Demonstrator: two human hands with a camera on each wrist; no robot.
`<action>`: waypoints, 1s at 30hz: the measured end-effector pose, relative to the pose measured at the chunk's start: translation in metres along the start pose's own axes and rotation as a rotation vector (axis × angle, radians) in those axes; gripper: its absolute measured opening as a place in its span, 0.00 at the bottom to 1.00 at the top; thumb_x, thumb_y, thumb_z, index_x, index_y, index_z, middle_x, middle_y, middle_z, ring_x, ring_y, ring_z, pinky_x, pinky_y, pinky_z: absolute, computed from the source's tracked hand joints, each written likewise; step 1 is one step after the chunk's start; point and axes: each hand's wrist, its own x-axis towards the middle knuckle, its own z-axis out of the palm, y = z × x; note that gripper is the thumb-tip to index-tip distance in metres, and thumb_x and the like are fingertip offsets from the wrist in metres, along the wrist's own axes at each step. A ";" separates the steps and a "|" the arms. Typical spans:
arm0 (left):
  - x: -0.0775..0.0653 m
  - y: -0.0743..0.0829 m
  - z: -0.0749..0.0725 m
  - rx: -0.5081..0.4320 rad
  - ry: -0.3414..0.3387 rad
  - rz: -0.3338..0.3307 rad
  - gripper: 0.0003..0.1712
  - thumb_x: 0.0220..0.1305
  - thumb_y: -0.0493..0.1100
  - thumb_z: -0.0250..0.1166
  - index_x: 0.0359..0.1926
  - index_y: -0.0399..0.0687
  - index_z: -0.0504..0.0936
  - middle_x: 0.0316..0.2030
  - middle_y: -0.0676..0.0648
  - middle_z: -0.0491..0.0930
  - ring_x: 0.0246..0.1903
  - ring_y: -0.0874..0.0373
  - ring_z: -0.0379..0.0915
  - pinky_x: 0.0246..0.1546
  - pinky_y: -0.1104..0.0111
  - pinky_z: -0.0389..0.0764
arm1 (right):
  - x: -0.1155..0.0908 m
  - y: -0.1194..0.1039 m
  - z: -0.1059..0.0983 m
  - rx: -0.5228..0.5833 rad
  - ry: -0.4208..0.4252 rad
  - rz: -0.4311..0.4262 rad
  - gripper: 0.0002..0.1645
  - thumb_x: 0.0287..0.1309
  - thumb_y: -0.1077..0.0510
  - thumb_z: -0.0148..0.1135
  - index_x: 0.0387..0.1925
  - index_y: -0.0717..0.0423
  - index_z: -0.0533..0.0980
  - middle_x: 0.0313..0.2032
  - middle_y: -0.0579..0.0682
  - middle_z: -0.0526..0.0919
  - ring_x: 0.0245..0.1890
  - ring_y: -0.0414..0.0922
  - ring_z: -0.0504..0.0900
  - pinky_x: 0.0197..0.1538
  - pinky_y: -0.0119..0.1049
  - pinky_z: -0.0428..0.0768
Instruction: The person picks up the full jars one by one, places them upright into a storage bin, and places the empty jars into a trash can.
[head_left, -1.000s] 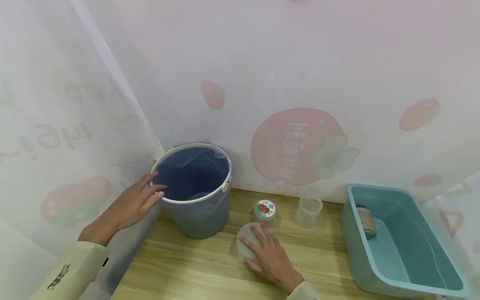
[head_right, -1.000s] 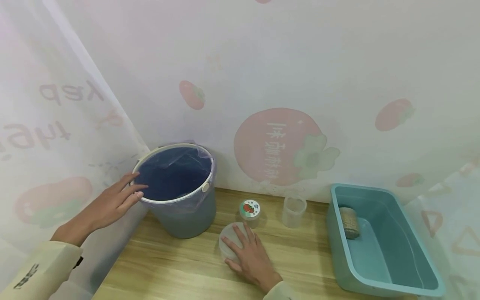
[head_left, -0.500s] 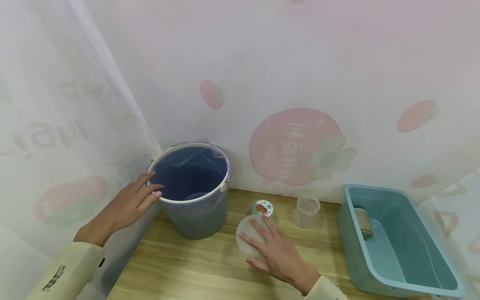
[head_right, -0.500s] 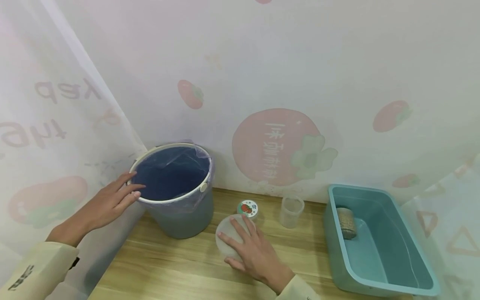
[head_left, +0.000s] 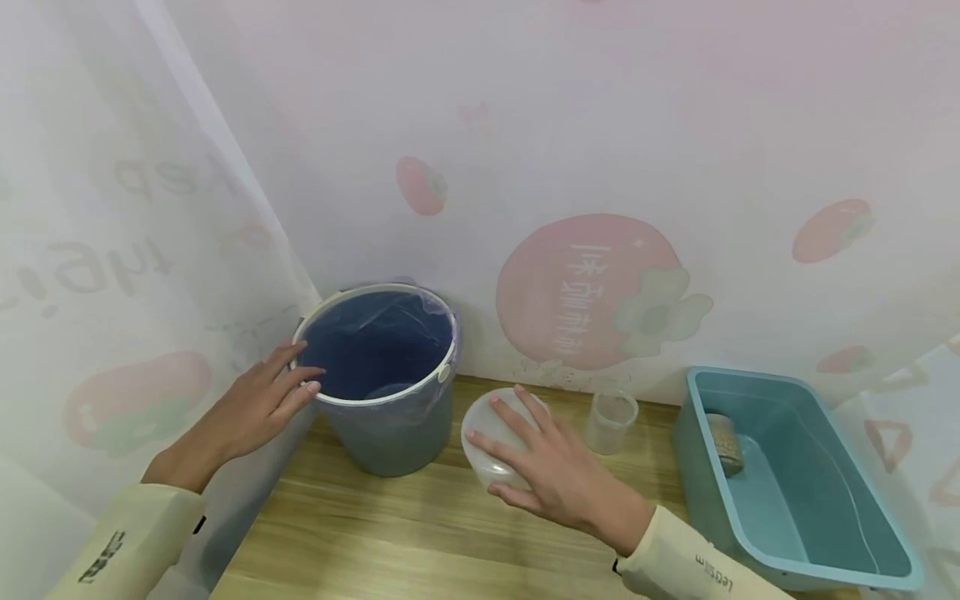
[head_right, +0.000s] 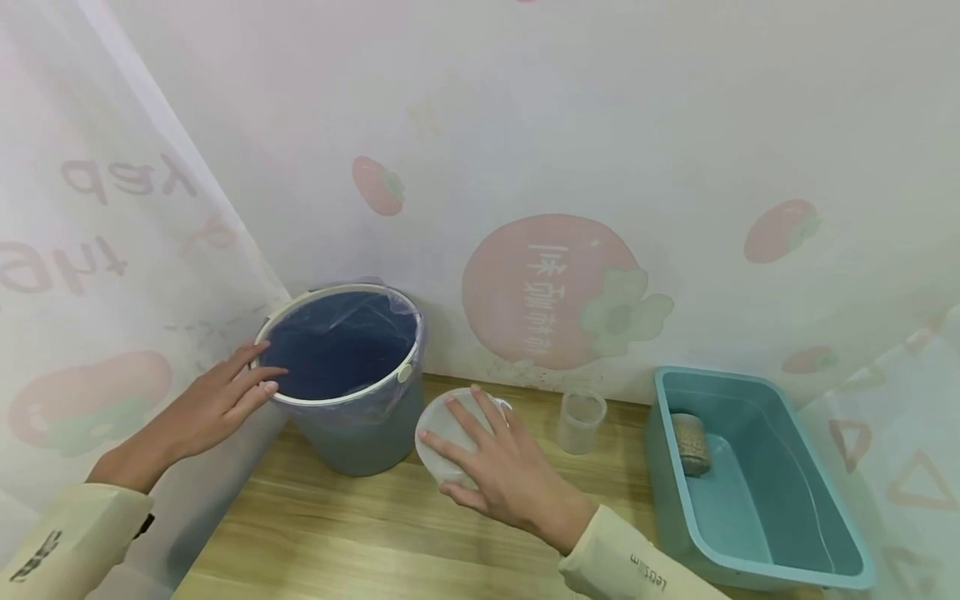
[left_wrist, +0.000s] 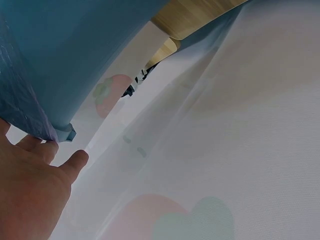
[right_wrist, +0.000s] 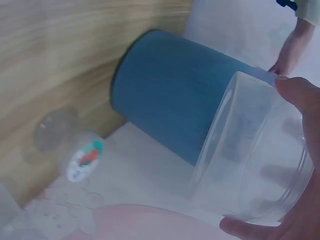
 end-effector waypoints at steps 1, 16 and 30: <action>0.000 0.000 0.000 0.003 0.003 0.002 0.25 0.78 0.59 0.49 0.65 0.54 0.77 0.77 0.39 0.51 0.76 0.37 0.42 0.67 0.32 0.51 | 0.004 0.001 -0.004 0.003 0.006 -0.007 0.42 0.58 0.32 0.65 0.72 0.34 0.66 0.73 0.59 0.63 0.71 0.68 0.62 0.57 0.61 0.78; 0.000 0.000 0.001 0.022 0.003 0.016 0.26 0.78 0.58 0.48 0.65 0.51 0.77 0.76 0.38 0.52 0.76 0.36 0.42 0.66 0.31 0.50 | 0.070 0.016 -0.045 -0.031 0.064 -0.013 0.40 0.63 0.32 0.59 0.74 0.33 0.63 0.73 0.58 0.64 0.72 0.66 0.61 0.60 0.60 0.77; 0.000 -0.003 0.001 0.013 -0.006 0.014 0.27 0.78 0.59 0.47 0.66 0.53 0.75 0.77 0.38 0.50 0.76 0.35 0.40 0.68 0.31 0.47 | 0.143 0.025 -0.025 0.025 -0.068 0.089 0.38 0.67 0.29 0.51 0.75 0.28 0.59 0.75 0.53 0.60 0.76 0.62 0.55 0.64 0.60 0.73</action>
